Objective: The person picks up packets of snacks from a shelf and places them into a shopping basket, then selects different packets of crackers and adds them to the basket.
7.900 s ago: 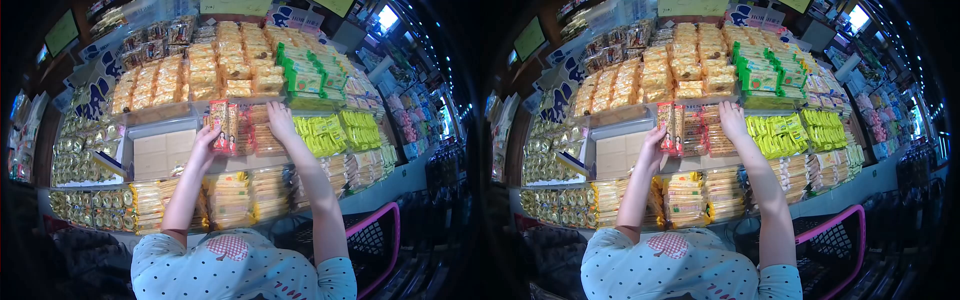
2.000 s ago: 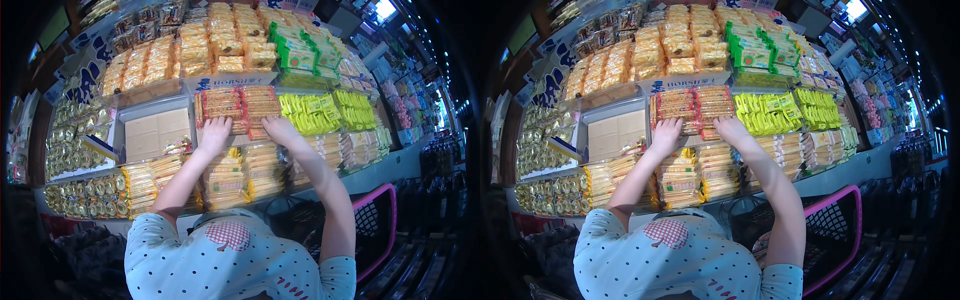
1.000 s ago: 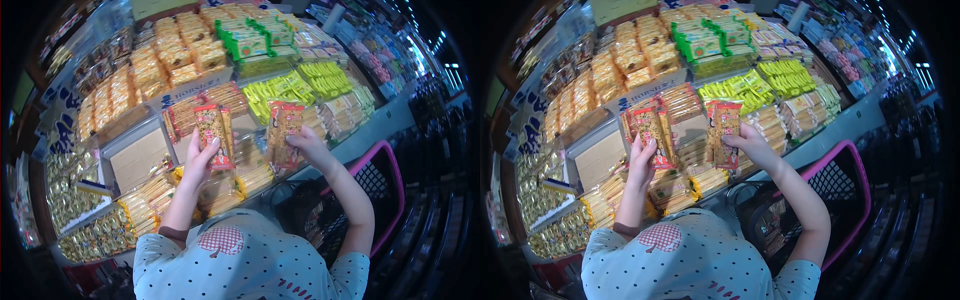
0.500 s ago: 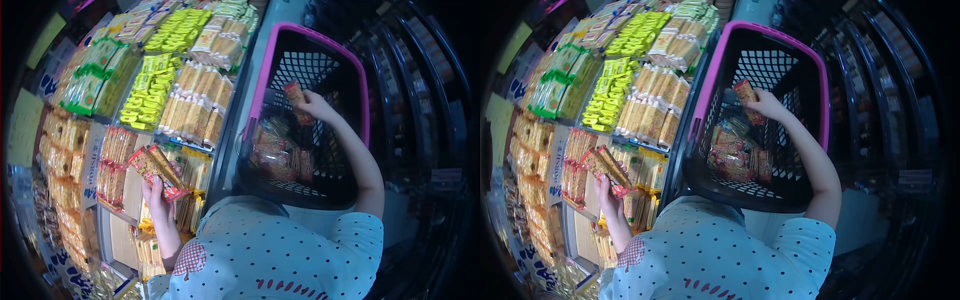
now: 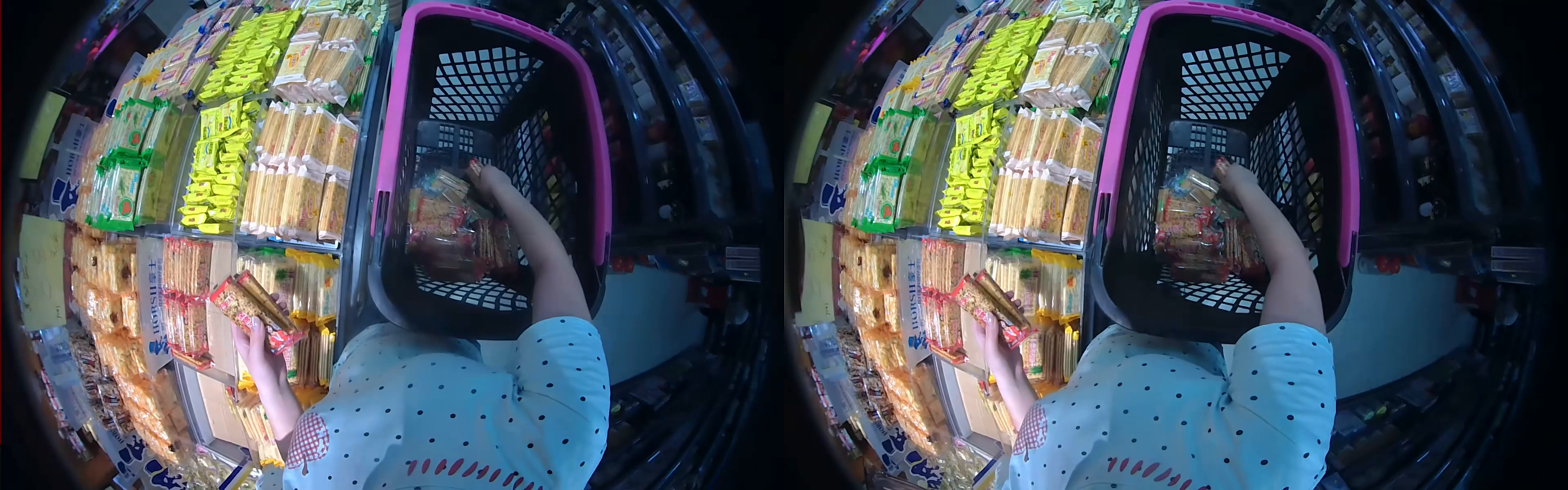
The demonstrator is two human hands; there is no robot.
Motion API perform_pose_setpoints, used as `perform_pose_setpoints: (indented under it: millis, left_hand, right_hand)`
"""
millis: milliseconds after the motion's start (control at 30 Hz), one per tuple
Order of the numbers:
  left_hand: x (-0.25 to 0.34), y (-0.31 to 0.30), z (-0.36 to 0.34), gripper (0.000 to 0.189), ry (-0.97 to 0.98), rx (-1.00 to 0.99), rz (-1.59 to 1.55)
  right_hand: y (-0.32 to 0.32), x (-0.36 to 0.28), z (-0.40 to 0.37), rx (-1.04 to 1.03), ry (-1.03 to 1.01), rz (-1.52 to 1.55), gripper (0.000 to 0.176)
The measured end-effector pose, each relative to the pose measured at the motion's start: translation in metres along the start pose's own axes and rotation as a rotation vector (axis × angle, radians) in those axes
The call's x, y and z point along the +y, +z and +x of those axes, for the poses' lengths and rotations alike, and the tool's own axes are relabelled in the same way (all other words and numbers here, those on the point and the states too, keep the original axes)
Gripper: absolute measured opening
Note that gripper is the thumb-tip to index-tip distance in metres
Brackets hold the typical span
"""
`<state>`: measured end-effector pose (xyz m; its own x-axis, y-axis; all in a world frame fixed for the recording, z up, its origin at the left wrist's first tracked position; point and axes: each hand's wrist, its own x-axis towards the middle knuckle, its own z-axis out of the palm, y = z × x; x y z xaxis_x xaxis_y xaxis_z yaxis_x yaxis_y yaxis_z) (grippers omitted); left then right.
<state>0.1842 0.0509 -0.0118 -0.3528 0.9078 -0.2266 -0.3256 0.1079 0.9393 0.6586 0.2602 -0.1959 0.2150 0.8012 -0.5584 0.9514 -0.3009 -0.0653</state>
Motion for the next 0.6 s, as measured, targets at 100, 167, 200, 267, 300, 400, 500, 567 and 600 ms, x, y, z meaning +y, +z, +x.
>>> perform_pose_setpoints:
  millis: [100, 167, 200, 267, 300, 400, 500, 567, 600]
  left_hand:
    - [-0.003, 0.001, 0.000, 0.053, -0.032, -0.004, 0.046]
    - [-0.007, -0.004, 0.001, 0.053, -0.032, 0.018, 0.075]
    - [-0.007, 0.001, 0.004, 0.053, -0.035, 0.035, 0.097]
    - [-0.002, 0.009, 0.005, 0.055, -0.087, 0.036, 0.095]
    - [-0.002, 0.010, 0.007, 0.054, -0.091, 0.051, 0.070]
    - [0.004, 0.027, 0.014, 0.053, -0.107, 0.072, 0.068]
    - [0.007, 0.043, 0.020, 0.055, -0.113, 0.047, 0.117]
    - [0.005, 0.053, 0.024, 0.055, -0.108, 0.022, 0.120]
    - [0.004, 0.057, 0.026, 0.055, -0.095, 0.003, 0.122]
  right_hand:
    - [0.014, 0.014, 0.015, 0.131, 0.159, 0.167, 0.041]
    - [0.046, 0.037, 0.048, 0.159, 0.155, 0.172, 0.041]
    - [0.050, 0.035, 0.053, 0.193, 0.158, 0.172, 0.040]
    - [0.060, 0.038, 0.056, 0.098, 0.237, 0.195, 0.040]
    - [0.068, 0.039, 0.058, 0.113, 0.254, 0.204, 0.044]
    - [0.084, 0.044, 0.067, 0.099, 0.263, 0.214, 0.053]
    - [0.094, 0.038, 0.064, 0.043, 0.250, 0.201, 0.032]
    - [0.116, 0.046, 0.071, 0.069, 0.257, 0.234, 0.041]
    - [0.115, 0.046, 0.068, 0.098, 0.254, 0.268, 0.050]
